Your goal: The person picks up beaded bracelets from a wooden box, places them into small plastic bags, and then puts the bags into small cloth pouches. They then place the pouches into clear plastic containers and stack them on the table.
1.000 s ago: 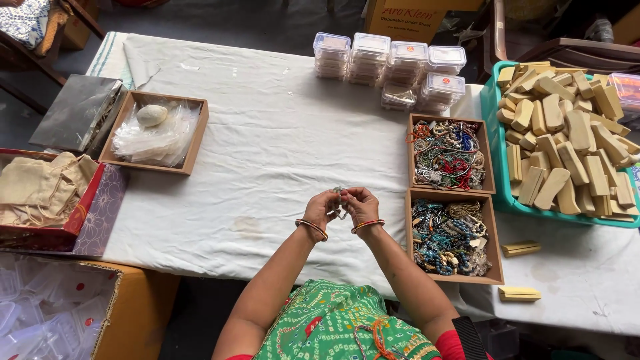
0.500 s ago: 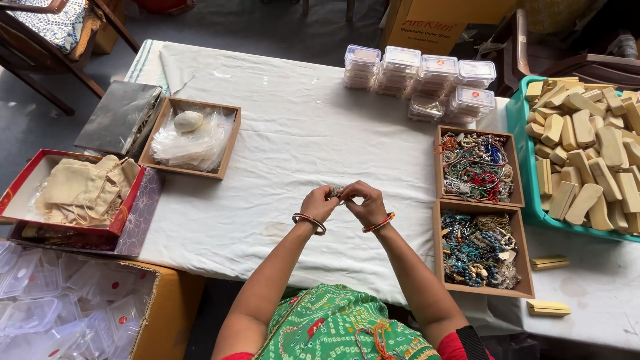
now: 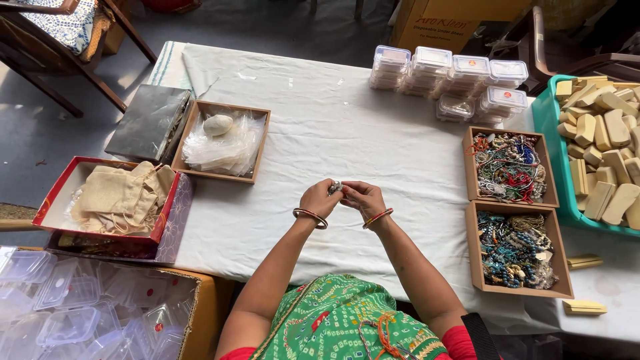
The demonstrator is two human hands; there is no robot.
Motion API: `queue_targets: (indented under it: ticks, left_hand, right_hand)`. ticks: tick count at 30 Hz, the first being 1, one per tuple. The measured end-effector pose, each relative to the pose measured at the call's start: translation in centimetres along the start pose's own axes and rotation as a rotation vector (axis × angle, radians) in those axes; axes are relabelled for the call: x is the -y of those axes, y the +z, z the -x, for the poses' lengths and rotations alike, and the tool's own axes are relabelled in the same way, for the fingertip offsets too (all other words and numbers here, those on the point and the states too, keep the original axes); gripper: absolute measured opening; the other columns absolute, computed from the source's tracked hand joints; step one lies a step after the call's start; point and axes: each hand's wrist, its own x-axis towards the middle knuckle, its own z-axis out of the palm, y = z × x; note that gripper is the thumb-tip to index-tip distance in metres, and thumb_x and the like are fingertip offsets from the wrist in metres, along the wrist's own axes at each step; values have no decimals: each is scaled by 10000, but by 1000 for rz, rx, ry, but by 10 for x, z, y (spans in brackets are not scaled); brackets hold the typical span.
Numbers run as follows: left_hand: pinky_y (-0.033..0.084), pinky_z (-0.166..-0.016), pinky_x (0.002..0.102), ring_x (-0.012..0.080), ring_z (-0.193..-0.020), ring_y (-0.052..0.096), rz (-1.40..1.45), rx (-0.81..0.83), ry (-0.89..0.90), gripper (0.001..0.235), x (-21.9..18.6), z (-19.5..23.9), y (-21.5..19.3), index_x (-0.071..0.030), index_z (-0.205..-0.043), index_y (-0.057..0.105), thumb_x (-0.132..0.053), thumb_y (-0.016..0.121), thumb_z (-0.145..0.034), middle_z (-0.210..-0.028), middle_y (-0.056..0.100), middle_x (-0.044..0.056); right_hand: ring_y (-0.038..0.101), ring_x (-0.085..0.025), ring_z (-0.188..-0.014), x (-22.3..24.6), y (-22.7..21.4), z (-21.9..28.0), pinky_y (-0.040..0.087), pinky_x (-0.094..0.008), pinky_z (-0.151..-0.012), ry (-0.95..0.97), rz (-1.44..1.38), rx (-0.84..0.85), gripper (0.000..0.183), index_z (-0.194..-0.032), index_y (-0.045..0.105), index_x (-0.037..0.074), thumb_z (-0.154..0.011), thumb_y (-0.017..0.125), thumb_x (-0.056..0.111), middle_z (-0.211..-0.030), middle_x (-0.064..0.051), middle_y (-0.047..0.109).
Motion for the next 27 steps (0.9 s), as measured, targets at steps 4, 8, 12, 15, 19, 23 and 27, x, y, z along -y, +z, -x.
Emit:
queue_targets:
  ticks: [4,8,12,15,19,23,27]
  left_hand:
    - [532,-693,441,287,-879,641,-363,-455,391,236,34,-16,5,-83,-956,754,-270,747,-813,-916,701,96]
    - [573,-687,401,260,-917,659,-570,-637,456,111,40,-15,-3,-104,-914,741,-192,723,-848,-939,692,69]
    - [553,-611,354,238,-876,646,-646,-628,687,94,42,-3,-13,-81,-876,717,-137,705,-802,-959,695,67]
    - [538,-585,338,223,-849,647,-729,-563,897,152,50,-4,-19,-42,-897,714,-121,674,-773,-1043,709,97]
    - [574,-679,361,239,-898,667,-706,-370,863,49,91,-25,-20,-82,-831,679,-124,658,-820,-908,673,61]
    - [578,-692,367,226,-834,689,-579,-285,838,47,89,-24,-35,-119,-846,687,-151,718,-861,-886,691,24]
    - [589,-665,339,217,-834,722,-371,-328,821,134,61,-7,-59,-97,-989,683,-144,743,-878,-1027,716,30]
  right_hand:
    - [739,-257,-977,-24,32,-21,637,-402,-909,8,-50,-182,340,-1217,670,-114,-957,724,99,-1109,-178,741]
    - [730,-201,-945,-21,73,-22,603,-353,-843,208,-442,-242,393,-1196,679,-20,-947,648,282,-1070,-117,745]
    - [701,-194,-933,-17,83,-25,585,-360,-843,349,-635,-168,552,-1167,653,0,-921,633,494,-1015,-126,711]
    - [673,-164,-984,-61,44,-54,576,-337,-887,279,-515,-187,339,-1246,638,19,-1007,720,245,-1077,-70,672]
    - [670,-138,-931,-47,52,-44,581,-337,-819,337,-299,-92,374,-1256,669,10,-957,703,232,-1070,-57,689]
    - [675,-132,-941,-52,55,-43,586,-314,-853,322,-320,-78,378,-1278,654,1,-946,683,180,-1093,-58,703]
    - [669,-186,-995,-66,46,-41,571,-350,-899,315,-583,-42,405,-1319,633,-36,-1085,658,294,-1140,-112,673]
